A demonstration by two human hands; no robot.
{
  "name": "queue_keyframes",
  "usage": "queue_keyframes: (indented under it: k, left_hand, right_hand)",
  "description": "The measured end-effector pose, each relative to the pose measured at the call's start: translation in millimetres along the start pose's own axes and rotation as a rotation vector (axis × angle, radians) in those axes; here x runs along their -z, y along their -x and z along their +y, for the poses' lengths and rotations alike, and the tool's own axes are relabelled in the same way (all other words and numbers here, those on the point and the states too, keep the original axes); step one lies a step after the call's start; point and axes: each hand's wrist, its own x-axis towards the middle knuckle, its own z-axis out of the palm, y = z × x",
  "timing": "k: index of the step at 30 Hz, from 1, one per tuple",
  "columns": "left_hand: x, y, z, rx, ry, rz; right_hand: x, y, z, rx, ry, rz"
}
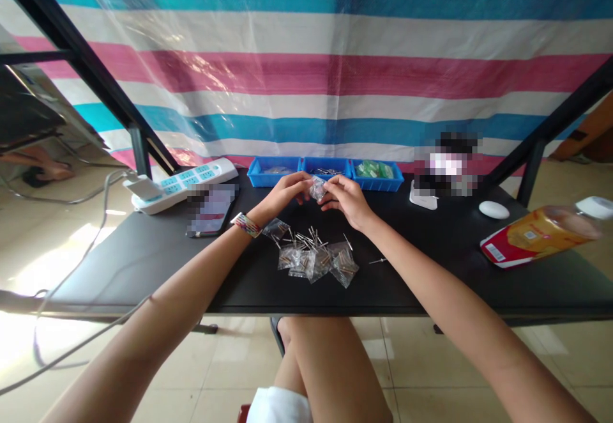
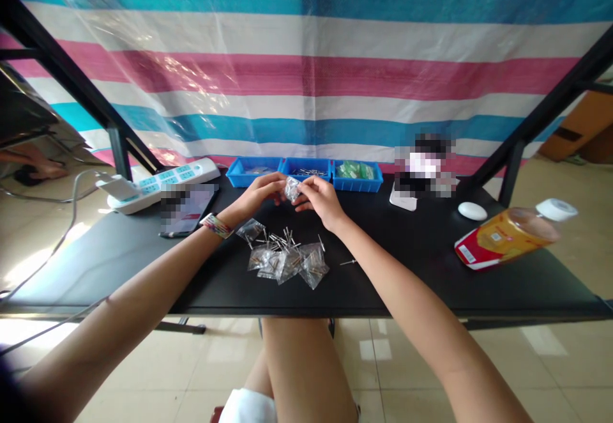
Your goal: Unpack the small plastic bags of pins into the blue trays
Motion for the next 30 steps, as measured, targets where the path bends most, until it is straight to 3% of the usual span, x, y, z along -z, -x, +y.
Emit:
queue_keyframes:
  k: [3, 12, 15, 19, 25, 30]
  left_hand:
    - [-3.4, -1, -3, 0.005, -0.008, -0.022]
    - [-2.7, -1, -3, -0.053, -0.095, 0.017]
    - [-3.1, 1, -2, -0.006, -0.097, -0.059]
    - [-6.3, 1, 0, 0.091, 0.057, -0.131]
    - [-5.9, 0, 1, 0.065, 0.008, -0.034]
    - [5.3, -4, -8, -0.022, -0.048, 0.122]
  right_hand:
    - [4, -2, 0, -0.007, -0.051, 0.038]
    - [-5, 3, -3, 0.055, 0.039, -0.006]
    - [-5, 4, -6, 0.093, 0.044, 0.025]
    - [-3, 2, -5, 0.169, 0.131, 0.05]
    - [1, 1, -1, 0.356, 0.327, 0.033]
    - [3, 6, -5, 0.387, 0.423, 0.116]
